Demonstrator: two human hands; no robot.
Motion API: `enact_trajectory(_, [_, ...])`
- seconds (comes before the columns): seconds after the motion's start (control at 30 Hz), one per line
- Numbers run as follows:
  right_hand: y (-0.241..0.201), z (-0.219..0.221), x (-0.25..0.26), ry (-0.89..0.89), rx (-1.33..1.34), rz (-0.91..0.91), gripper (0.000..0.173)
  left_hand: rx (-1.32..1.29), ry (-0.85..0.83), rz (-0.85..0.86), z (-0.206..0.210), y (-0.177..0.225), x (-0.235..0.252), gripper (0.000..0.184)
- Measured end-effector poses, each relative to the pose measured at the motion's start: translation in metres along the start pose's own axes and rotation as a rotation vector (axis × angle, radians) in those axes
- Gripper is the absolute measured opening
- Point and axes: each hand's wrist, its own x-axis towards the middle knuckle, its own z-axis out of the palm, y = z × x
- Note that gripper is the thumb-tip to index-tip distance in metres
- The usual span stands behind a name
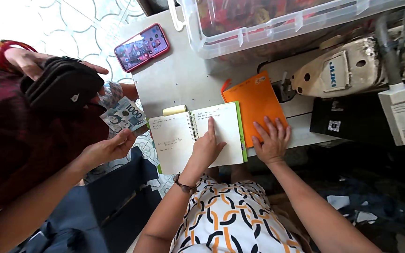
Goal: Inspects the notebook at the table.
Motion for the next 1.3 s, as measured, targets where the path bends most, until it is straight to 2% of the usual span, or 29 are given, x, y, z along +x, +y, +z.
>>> enact_trajectory(0.73, [0.000,0.001,0.000,-0.002,-0.006,-0.005,0.048,-0.023,0.030,0.030,0.001,-0.004,0.000,0.100])
enact_trajectory(0.93, [0.000,0.002,-0.001,0.015,-0.007,-0.009,0.048,-0.072,0.051,0.086,0.000,-0.011,-0.010,0.098])
enact_trajectory(1.3, [0.000,0.001,0.000,0.003,-0.004,-0.001,0.048,0.050,-0.019,-0.139,-0.013,-0.007,-0.017,0.098])
